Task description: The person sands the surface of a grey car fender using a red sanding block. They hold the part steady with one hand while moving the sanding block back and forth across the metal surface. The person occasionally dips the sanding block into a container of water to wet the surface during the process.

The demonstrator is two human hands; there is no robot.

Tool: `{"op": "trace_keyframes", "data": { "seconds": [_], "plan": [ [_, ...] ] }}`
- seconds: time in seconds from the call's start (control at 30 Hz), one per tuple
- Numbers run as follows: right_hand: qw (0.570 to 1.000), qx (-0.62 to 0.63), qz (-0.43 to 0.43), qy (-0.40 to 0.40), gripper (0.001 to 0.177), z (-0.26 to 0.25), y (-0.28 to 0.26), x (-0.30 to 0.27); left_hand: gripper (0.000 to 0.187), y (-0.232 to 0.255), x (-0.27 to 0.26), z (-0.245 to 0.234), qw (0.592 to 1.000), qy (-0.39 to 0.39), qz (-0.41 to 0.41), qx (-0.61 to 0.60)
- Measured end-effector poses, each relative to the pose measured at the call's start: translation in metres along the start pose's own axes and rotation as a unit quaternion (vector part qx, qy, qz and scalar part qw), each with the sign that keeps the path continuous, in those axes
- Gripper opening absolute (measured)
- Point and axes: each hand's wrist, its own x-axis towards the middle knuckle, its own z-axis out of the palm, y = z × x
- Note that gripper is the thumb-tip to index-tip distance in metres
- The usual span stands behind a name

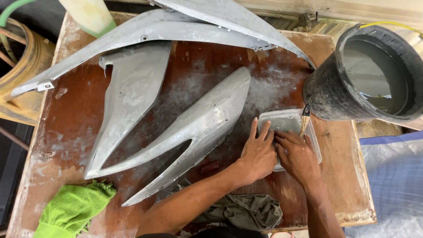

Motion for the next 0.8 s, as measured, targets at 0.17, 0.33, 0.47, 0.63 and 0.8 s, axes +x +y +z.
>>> {"op": "trace_keyframes", "data": {
  "seconds": [0.17, 0.33, 0.47, 0.63, 0.8],
  "plan": [
    [0.996, 0.049, 0.002, 0.076, 0.03, -0.025, -0.02, 0.003, 0.043, -0.011, 0.0, 0.017, 0.988, 0.128, -0.004, -0.085],
    [0.954, 0.207, -0.056, 0.208, 0.026, -0.033, -0.072, 0.016, 0.041, -0.039, -0.029, -0.022, 0.982, 0.134, -0.026, -0.13],
    [0.893, 0.337, -0.156, 0.254, 0.03, -0.01, -0.125, 0.03, 0.027, -0.07, -0.07, -0.049, 0.959, 0.25, -0.077, -0.112],
    [0.862, 0.377, -0.2, 0.274, 0.032, 0.01, -0.169, 0.04, 0.03, -0.1, -0.111, -0.086, 0.941, 0.28, -0.179, -0.067],
    [0.883, 0.302, -0.238, 0.27, 0.031, 0.004, -0.187, 0.033, 0.043, -0.122, -0.127, -0.072, 0.937, 0.23, -0.259, 0.043]
  ]
}}
